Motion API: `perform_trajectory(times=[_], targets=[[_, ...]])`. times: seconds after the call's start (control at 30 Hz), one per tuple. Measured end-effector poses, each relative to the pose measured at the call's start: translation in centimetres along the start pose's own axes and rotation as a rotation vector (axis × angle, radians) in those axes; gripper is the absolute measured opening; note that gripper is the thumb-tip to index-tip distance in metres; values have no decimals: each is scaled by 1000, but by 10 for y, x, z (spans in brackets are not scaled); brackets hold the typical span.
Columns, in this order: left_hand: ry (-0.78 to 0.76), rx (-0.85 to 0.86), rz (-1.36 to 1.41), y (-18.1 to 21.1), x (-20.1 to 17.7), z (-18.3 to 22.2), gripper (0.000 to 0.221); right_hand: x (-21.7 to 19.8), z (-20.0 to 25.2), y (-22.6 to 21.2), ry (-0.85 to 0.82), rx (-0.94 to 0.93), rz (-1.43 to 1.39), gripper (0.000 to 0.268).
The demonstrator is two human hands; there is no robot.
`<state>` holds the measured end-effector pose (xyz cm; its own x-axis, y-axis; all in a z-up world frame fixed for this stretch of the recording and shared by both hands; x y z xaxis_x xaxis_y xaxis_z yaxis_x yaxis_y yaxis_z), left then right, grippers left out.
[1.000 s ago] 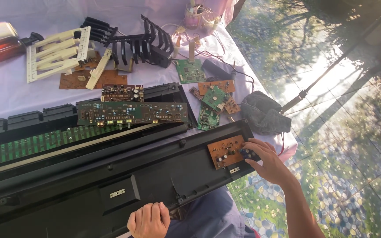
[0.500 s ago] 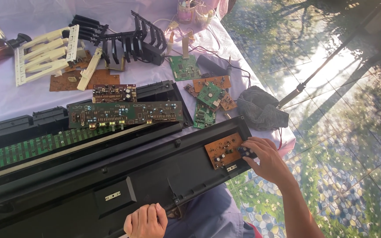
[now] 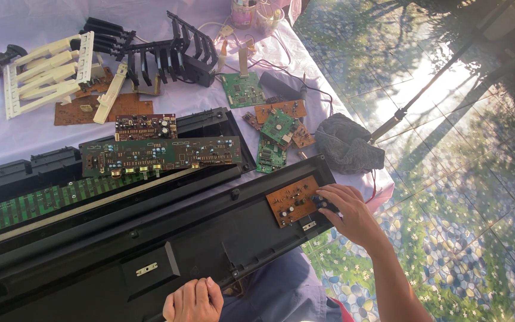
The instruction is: Installing and aligning various circuit boards into the internal chassis of an electronic keyboard during a repair process.
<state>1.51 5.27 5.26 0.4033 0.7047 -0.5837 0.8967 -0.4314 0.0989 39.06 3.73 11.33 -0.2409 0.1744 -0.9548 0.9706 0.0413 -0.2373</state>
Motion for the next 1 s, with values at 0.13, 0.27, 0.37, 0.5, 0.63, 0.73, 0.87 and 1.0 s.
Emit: perform_trajectory(times=[0.13,0.27,0.37,0.5,0.63,0.73,0.87,1.0], targets=[[22,-23,13,0,0,0,38,6,-3,-2,-15,1,-37,43],[5,2,6,0,0,1,38,4,-1,1,-19,30,-64,44],[-3,0,0,1,0,1,37,1,0,3,-26,72,-83,49],[11,0,8,0,0,1,38,6,3,9,-45,79,-101,60],[-3,-11,5,-1,2,4,37,3,2,6,-10,40,-115,44],[-27,-6,-5,0,2,5,36,-2,1,3,8,32,-126,41],[-13,1,3,1,0,2,36,-9,-1,4,42,-8,-100,38],[-9,-12,13,0,1,3,36,-8,-1,10,27,33,-98,37]])
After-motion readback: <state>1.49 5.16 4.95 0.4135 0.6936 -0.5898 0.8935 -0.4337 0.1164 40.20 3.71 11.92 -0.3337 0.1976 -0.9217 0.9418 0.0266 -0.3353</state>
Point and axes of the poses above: each hand's wrist, its own z-axis away from the middle knuckle, its own x-axis out of the palm, y = z × x, the point moved 8 cm from there along -z, towards the middle knuckle, and after that the axes turned 1 degree about -x, right-handed, at the moved point
